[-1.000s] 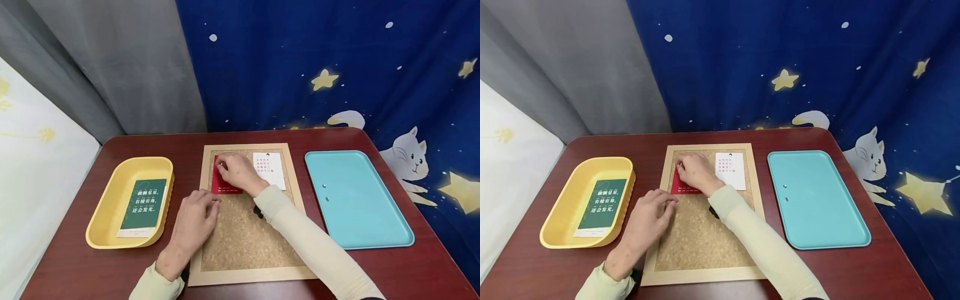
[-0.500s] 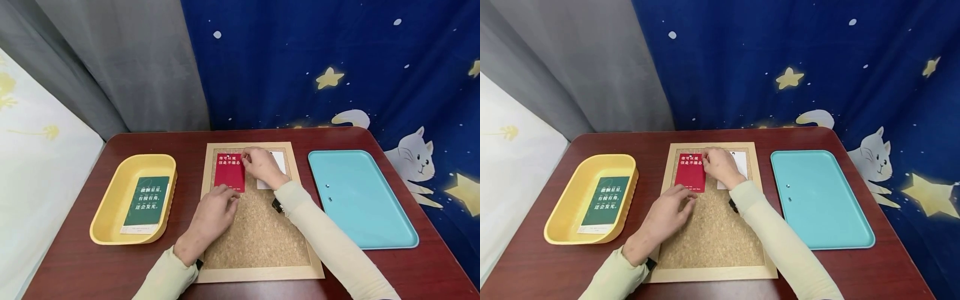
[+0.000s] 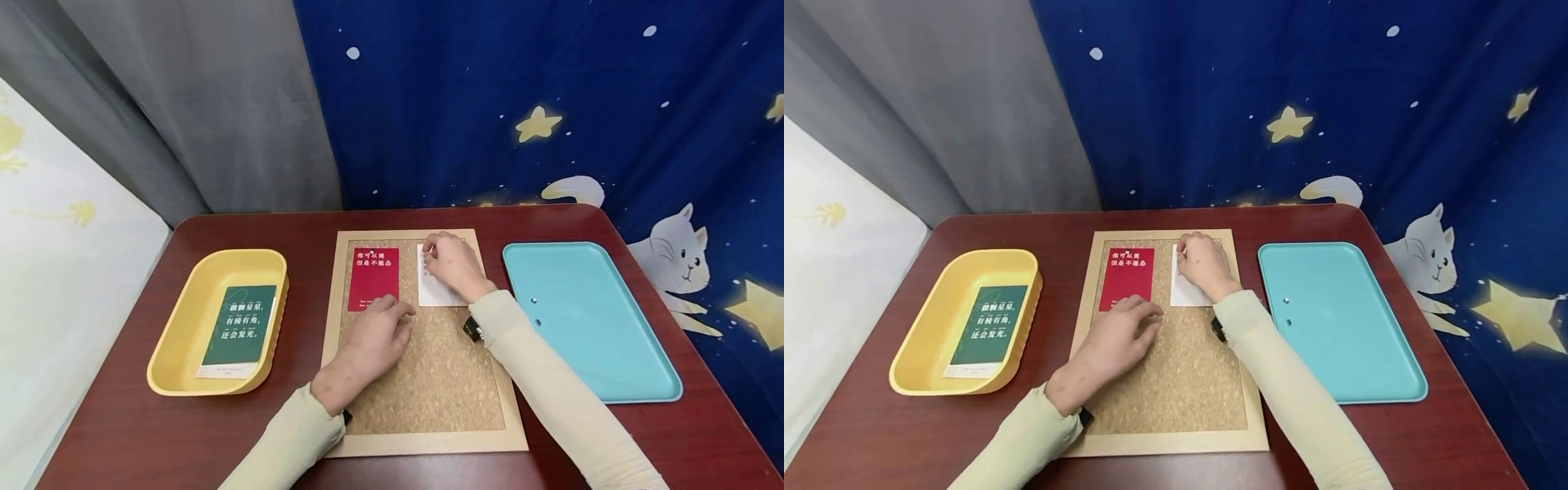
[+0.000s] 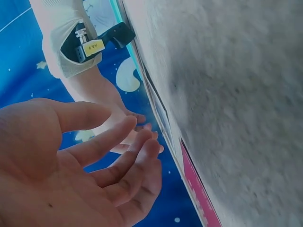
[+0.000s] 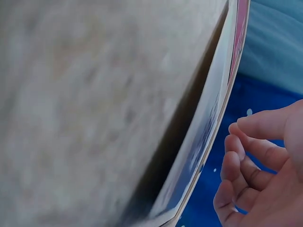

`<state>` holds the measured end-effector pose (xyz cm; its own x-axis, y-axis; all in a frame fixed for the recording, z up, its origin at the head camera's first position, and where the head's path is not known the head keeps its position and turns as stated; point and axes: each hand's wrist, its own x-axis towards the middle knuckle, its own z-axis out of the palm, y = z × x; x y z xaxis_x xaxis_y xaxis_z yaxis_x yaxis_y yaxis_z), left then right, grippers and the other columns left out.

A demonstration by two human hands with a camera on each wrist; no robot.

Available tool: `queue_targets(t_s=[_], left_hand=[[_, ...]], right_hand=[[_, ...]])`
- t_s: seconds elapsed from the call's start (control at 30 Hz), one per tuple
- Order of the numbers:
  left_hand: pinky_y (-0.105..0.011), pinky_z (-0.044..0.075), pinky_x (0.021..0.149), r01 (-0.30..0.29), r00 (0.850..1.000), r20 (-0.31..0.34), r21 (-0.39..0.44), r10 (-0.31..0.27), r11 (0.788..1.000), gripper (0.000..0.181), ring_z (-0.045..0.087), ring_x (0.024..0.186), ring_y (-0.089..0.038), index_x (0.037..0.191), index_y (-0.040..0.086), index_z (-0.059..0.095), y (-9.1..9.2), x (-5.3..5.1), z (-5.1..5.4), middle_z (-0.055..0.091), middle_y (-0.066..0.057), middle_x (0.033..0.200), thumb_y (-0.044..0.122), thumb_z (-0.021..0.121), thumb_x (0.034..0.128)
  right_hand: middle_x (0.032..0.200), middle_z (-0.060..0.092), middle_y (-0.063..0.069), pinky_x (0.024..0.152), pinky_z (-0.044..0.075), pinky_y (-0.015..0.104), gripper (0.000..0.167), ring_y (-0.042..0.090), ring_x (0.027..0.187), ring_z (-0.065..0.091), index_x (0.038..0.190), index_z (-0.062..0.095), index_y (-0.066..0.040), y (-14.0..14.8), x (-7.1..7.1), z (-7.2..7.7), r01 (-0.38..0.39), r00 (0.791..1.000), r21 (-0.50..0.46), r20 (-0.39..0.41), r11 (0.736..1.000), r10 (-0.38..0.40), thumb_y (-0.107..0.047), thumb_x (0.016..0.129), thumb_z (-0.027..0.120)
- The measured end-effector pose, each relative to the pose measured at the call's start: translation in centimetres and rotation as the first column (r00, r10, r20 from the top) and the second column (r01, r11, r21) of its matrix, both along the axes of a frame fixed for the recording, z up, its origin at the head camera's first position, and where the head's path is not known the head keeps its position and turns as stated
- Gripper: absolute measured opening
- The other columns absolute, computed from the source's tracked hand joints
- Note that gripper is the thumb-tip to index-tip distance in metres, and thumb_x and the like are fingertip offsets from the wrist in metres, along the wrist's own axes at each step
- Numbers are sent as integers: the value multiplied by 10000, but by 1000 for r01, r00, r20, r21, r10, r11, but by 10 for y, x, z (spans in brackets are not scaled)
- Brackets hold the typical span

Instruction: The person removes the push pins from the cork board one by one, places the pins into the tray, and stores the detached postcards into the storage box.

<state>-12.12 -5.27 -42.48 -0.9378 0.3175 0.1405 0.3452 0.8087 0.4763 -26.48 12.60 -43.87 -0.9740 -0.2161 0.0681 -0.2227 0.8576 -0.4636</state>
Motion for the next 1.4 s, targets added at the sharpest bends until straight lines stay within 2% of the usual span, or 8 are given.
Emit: queue_targets(t_s=[0.2,0.4,0.57,0.67,0.93,1.17,1.23,1.4], left_hand=[[-400,579,913,12,998,58,-34,-10,999,301,639,1044,-245,1266,69,697,10,-5,2,678,-85,1119,166,687,981],[-419,578,936,17,996,84,-71,-11,997,364,634,1089,-254,1334,72,667,18,-13,4,662,-103,1164,203,684,995],[-426,571,960,22,995,97,-101,-12,995,384,642,1105,-271,1354,60,645,24,-19,2,659,-128,1206,213,671,1003],[-429,555,1021,28,992,123,-100,-16,995,405,638,1170,-281,1378,51,628,27,-23,1,646,-139,1267,215,662,1008],[-411,576,987,39,989,148,-141,-18,989,458,637,1165,-250,1441,70,593,36,-28,-2,620,-141,1324,232,658,1018],[-472,500,1134,32,983,185,-199,6,979,493,525,1437,-357,1504,70,538,42,-34,0,519,-200,1536,217,599,1037],[-478,525,1103,24,987,162,-220,12,975,469,540,1426,-362,1479,76,563,43,-36,0,533,-198,1526,204,602,1030],[-470,614,902,2,995,100,-261,25,965,373,664,1238,-320,1360,100,652,47,-40,-4,624,-177,1395,175,651,995]], right_hand=[[1026,679,81,959,501,467,157,305,1124,614,1085,749,-99,12,-4,0,11,1000,20,-17,1000,-11,-132,956,666],[1164,626,124,948,526,479,222,308,1111,601,1175,718,-74,18,-8,-1,39,999,16,19,999,-39,-123,962,678],[1196,622,156,960,535,476,267,323,1124,610,1243,669,-41,20,-13,-4,34,999,1,39,999,-34,-116,987,652],[1191,628,173,972,535,459,259,328,1101,618,1235,672,-19,20,-16,-4,24,999,3,30,1000,-24,-96,988,649],[1153,666,185,986,548,434,188,332,1098,653,1143,712,17,20,-23,-5,13,1000,22,25,1000,-14,-53,990,628],[1125,685,223,972,557,448,180,354,1091,661,1120,697,60,22,-26,-5,-26,1000,61,18,998,25,-38,1000,606],[1116,683,223,956,560,444,171,349,1075,660,1112,693,63,22,-26,-5,-38,999,74,20,997,36,-32,1005,600],[1099,675,208,940,549,427,170,324,1055,632,1108,676,61,22,-29,-3,-83,996,129,55,988,76,-52,1036,571]])
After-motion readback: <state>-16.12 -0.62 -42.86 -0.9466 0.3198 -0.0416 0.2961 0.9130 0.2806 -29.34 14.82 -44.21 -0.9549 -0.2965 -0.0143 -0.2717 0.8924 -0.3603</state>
